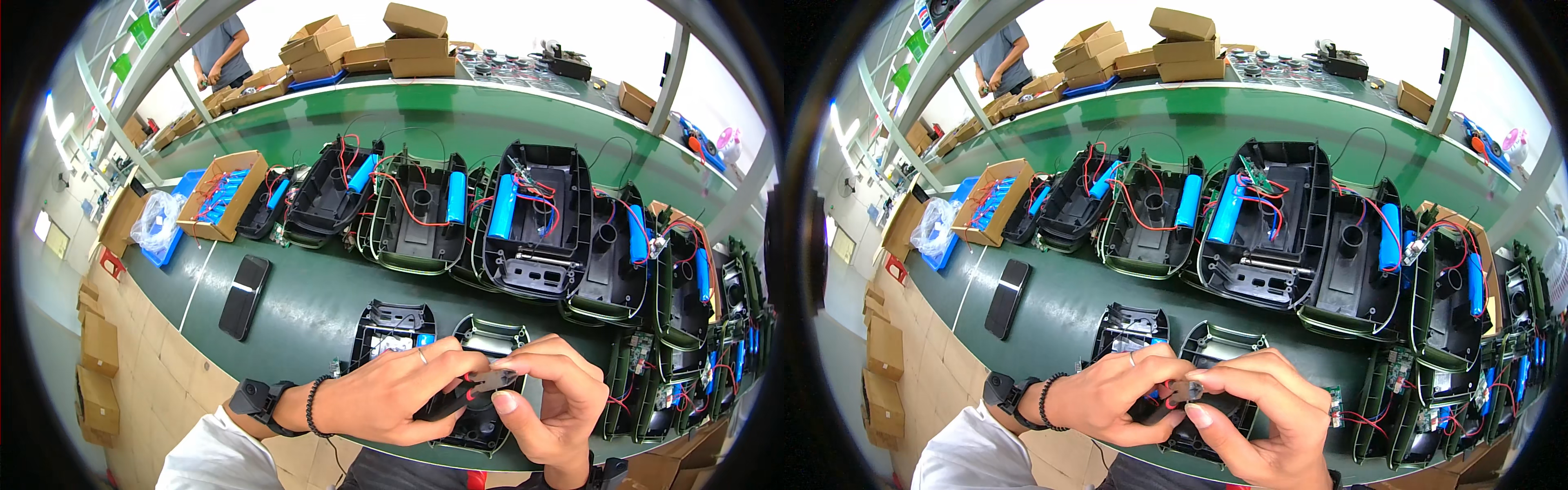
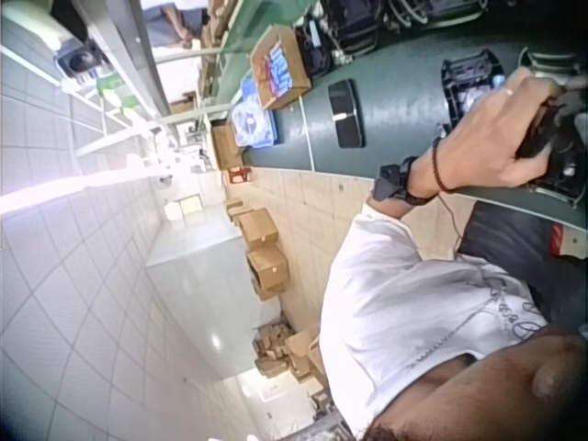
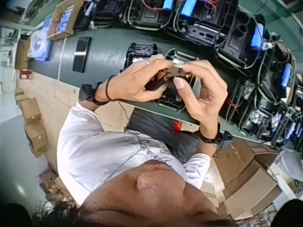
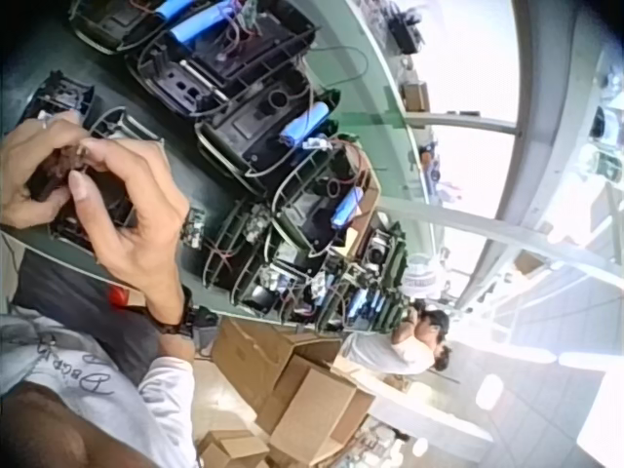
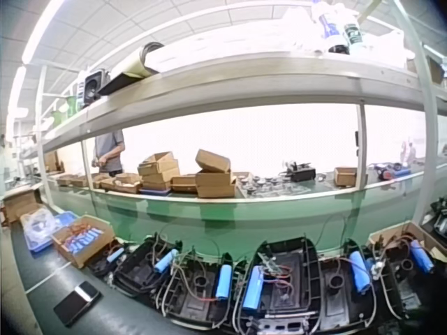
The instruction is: The person is assembling electronic components, specifically connecting wires and installing circuit boards into green plastic housings.
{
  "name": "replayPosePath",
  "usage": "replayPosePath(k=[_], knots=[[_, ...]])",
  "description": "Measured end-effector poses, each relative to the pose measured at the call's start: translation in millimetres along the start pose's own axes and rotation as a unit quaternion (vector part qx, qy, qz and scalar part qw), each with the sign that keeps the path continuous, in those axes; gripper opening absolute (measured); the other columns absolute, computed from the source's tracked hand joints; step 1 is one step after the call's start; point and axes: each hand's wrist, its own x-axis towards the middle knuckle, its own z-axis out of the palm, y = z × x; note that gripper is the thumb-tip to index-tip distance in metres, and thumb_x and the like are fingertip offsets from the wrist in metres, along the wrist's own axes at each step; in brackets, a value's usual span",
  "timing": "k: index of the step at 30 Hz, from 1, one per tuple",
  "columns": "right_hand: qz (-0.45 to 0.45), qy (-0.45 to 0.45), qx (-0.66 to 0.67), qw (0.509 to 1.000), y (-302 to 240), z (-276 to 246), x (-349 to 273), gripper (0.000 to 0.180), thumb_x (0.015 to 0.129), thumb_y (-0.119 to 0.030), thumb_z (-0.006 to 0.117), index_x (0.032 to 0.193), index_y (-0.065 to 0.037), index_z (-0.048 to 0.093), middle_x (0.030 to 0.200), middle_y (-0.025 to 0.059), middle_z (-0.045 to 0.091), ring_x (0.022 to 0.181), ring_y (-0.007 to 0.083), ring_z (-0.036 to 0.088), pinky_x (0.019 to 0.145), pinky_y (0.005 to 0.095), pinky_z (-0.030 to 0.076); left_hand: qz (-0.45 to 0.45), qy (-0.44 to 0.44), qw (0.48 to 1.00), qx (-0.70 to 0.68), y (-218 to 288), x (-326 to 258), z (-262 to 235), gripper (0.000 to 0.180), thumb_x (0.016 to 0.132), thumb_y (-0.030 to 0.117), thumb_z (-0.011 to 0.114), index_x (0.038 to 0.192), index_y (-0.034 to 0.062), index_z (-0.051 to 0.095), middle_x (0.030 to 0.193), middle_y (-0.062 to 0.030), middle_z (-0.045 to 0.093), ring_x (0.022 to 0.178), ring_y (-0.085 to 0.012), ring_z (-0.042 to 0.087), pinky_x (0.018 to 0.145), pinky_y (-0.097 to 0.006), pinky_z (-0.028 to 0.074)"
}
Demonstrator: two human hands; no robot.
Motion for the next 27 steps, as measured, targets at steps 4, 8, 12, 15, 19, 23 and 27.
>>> replayPosePath(k=[4,8,12,15,19,23,27], knots=[[0.004,0.000,0.004,1.000,-0.6,0.1,0.2,0.026,0.076,-0.006,0.076,0.099,0.005,0.070,0.091,0.0154,0.069,0.082,0.0196,0.064,0.072,0.0288,0.051,0.007,0.005,1.000,-0.005,-1.0,0.2,0.3,0.060,0.078,0.006,0.071,0.132,0.0008,0.044,0.099,-0.0152,0.055,0.066,-0.0303,0.061,0.052,-0.038,0.050],[0.014,-0.002,0.004,1.000,-1.8,-0.4,0.7,0.026,0.076,-0.007,0.076,0.098,0.005,0.069,0.091,0.0155,0.068,0.082,0.0197,0.064,0.073,0.0288,0.051,0.005,-0.001,1.000,0.001,-1.4,-0.3,-0.1,0.059,0.078,0.007,0.072,0.131,0.0007,0.045,0.098,-0.0150,0.055,0.064,-0.0303,0.061,0.052,-0.038,0.051],[0.036,-0.007,0.022,0.999,-4.3,-0.5,0.4,0.028,0.077,-0.007,0.076,0.100,0.006,0.068,0.091,0.0159,0.067,0.084,0.0200,0.063,0.076,0.0289,0.050,0.002,0.005,1.000,-0.005,-0.8,-0.7,0.4,0.058,0.078,0.007,0.072,0.129,0.0006,0.045,0.098,-0.0151,0.055,0.064,-0.0304,0.061,0.052,-0.038,0.051],[0.057,-0.012,0.052,0.997,-5.6,0.9,0.8,0.029,0.078,-0.006,0.075,0.103,0.007,0.067,0.094,0.0160,0.067,0.087,0.0197,0.063,0.080,0.0290,0.050,0.001,0.004,1.000,-0.008,-0.9,-0.4,-1.0,0.058,0.078,0.009,0.072,0.129,0.0004,0.046,0.098,-0.0153,0.055,0.064,-0.0305,0.061,0.052,-0.038,0.051],[0.093,-0.006,0.070,0.993,-8.0,2.9,2.6,0.026,0.080,-0.003,0.072,0.104,0.007,0.067,0.098,0.0158,0.067,0.090,0.0187,0.063,0.083,0.0295,0.050,0.000,-0.001,1.000,0.000,-4.0,-1.0,-1.6,0.058,0.078,0.010,0.073,0.129,-0.0001,0.046,0.097,-0.0150,0.055,0.065,-0.0296,0.062,0.052,-0.037,0.050],[0.099,-0.030,0.072,0.992,-4.4,0.6,0.8,0.023,0.083,-0.002,0.071,0.104,0.007,0.066,0.099,0.0156,0.067,0.091,0.0178,0.063,0.083,0.0295,0.050,0.005,0.008,1.000,0.027,1.8,2.8,-5.7,0.060,0.078,0.017,0.076,0.127,-0.0015,0.047,0.095,-0.0137,0.055,0.067,-0.0278,0.061,0.053,-0.036,0.050],[0.099,-0.031,0.086,0.991,-1.7,-1.5,-1.4,0.022,0.084,-0.002,0.070,0.103,0.007,0.065,0.099,0.0155,0.066,0.091,0.0173,0.062,0.083,0.0290,0.050,0.010,-0.005,1.000,0.021,3.0,5.5,-6.8,0.063,0.077,0.023,0.079,0.126,-0.0028,0.048,0.093,-0.0125,0.055,0.070,-0.0253,0.061,0.055,-0.035,0.050]])
